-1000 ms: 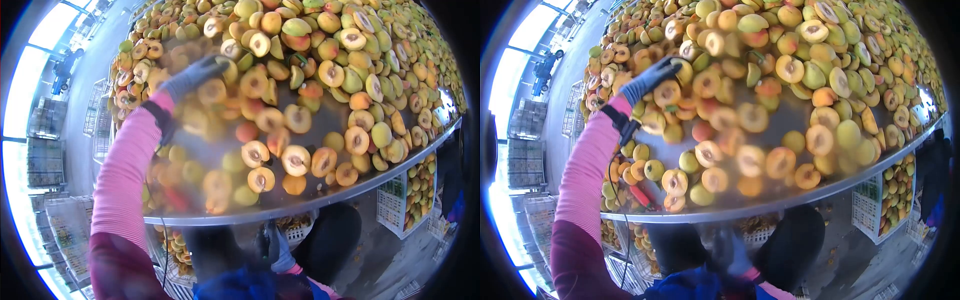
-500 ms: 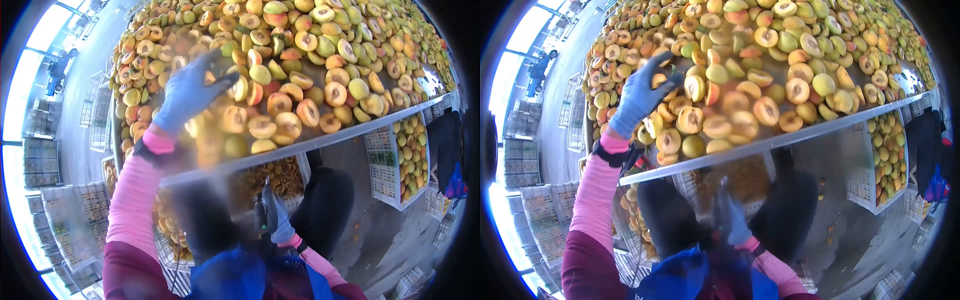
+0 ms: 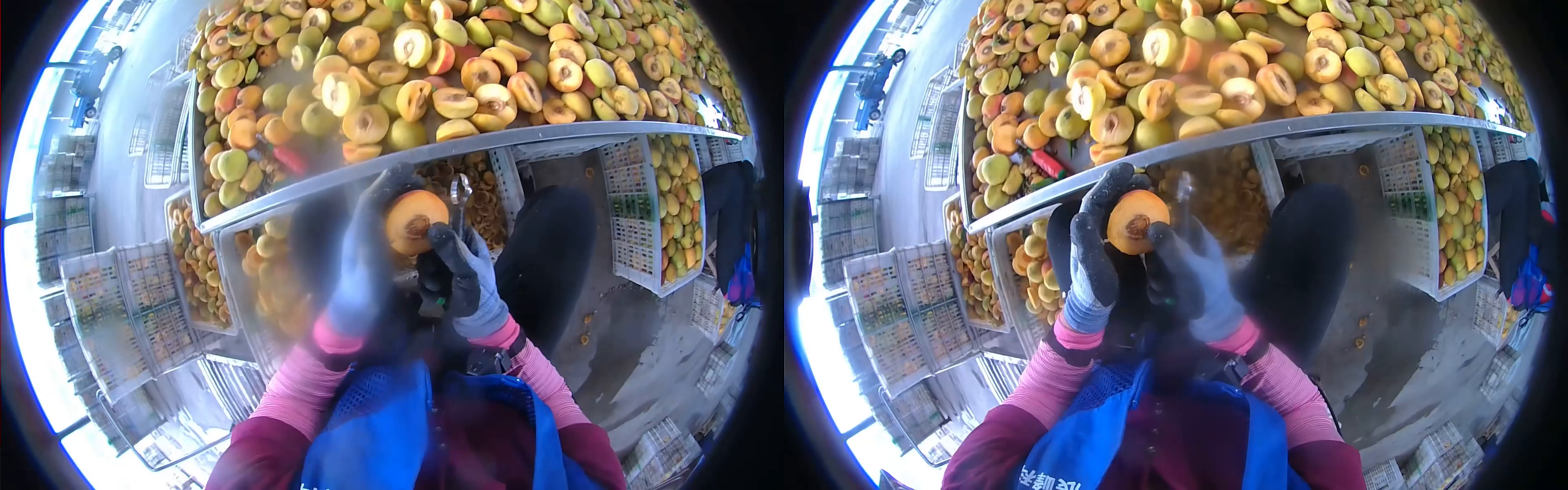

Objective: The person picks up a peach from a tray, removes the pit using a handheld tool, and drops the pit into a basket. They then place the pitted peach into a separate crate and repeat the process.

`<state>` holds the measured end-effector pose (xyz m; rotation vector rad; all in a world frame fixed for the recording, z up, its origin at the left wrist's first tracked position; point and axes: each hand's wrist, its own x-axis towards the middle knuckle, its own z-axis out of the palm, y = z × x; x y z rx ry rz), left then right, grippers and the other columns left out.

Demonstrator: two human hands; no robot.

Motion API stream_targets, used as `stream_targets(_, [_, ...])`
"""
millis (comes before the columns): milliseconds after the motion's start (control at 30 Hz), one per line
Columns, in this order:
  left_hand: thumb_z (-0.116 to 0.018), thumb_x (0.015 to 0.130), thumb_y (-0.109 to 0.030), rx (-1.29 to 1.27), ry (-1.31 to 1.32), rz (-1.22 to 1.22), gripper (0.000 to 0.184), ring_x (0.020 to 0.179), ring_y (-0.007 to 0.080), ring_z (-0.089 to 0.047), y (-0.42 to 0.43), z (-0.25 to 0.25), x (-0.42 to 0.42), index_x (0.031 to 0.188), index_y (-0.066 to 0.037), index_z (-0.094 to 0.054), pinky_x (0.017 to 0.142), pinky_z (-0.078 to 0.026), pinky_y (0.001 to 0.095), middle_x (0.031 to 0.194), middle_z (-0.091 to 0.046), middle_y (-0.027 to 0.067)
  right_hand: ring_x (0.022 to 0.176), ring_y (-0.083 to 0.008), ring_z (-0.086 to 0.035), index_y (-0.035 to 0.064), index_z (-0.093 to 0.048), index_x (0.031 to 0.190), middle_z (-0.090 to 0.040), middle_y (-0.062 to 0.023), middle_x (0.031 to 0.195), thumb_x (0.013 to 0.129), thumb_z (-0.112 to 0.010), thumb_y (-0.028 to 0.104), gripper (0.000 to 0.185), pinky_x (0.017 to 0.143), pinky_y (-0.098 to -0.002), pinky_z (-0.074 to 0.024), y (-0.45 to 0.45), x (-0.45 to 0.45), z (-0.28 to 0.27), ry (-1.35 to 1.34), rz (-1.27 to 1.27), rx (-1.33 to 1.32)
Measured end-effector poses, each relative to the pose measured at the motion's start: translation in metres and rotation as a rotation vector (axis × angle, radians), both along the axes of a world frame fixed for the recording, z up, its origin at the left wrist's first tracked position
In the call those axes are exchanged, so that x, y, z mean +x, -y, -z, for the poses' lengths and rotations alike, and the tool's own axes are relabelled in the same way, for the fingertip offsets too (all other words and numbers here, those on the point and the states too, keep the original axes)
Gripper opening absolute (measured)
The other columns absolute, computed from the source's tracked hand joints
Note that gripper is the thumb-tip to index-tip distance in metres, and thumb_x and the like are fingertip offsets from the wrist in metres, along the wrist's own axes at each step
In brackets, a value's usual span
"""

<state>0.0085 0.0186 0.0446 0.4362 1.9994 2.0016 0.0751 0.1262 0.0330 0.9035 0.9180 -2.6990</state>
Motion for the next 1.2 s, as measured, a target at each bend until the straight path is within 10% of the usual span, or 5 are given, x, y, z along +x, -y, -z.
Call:
stream_targets(133, [-0.044, 0.098, -0.028, 0.05, -0.051, 0.072, 0.049, 0.116, 0.0223, -0.049, 0.021, 0.014, 0.011, 0.135, 0.003, -0.036, 0.097, -0.04, 0.0336, 0.126, -0.049, 0.0163, 0.043, -0.0089, -0.045, 0.0088, -0.055, 0.101, -0.05, 0.0004, 0.058, 0.087, -0.063, 0.033, 0.029, 0.037, -0.0231, -0.0343, 0.002, 0.006, -0.006, -0.024, 0.008, -0.034])
stream_targets(233, [-0.042, 0.099, -0.024, -0.136, -0.037, -0.124, 0.035, 0.089, 0.0177, -0.058, 0.019, 0.014, 0.022, 0.12, 0.003, -0.047, 0.078, -0.048, 0.0293, 0.106, -0.057, 0.0127, 0.042, -0.0056, -0.042, 0.0057, -0.055, 0.108, -0.051, 0.002, 0.059, 0.09, -0.059, 0.024, 0.026, 0.038, -0.021, -0.0321, 0.017, 0.004, 0.003, -0.086, -0.027, 0.108])
stream_targets(333, [-0.043, 0.098, -0.017, -0.179, -0.093, -0.202, 0.027, 0.082, 0.0216, -0.058, 0.028, 0.021, 0.022, 0.114, 0.005, -0.048, 0.07, -0.049, 0.0314, 0.1, -0.055, 0.0155, 0.064, -0.018, -0.059, 0.0033, -0.053, 0.099, -0.062, -0.0102, 0.091, 0.088, -0.06, 0.01, 0.014, 0.054, -0.0286, -0.0467, 0.023, 0.014, 0.012, -0.266, -0.048, 0.444])
stream_targets(467, [-0.052, 0.088, 0.003, -0.486, -0.575, -0.151, 0.037, 0.089, 0.0341, -0.057, 0.044, 0.051, 0.029, 0.123, 0.009, -0.04, 0.07, -0.052, 0.038, 0.107, -0.052, 0.0245, 0.065, -0.0329, -0.06, 0.0025, -0.051, 0.096, -0.059, -0.0168, 0.077, 0.084, -0.059, 0.008, 0.015, 0.058, -0.0386, -0.0471, 0.03, 0.03, 0.015, -0.483, -0.212, 1.349])
stream_targets(1200, [-0.049, 0.093, -0.013, -0.465, -0.434, -0.129, 0.023, 0.089, 0.021, -0.055, 0.026, 0.052, 0.034, 0.11, 0.002, -0.054, 0.078, -0.047, 0.0323, 0.1, -0.054, 0.0108, 0.094, -0.0335, -0.057, -0.0039, -0.043, 0.124, -0.056, -0.0225, 0.106, 0.088, -0.056, 0.011, 0.041, 0.079, -0.0382, -0.0472, 0.039, 0.06, 0.074, -0.438, -0.118, 0.96])
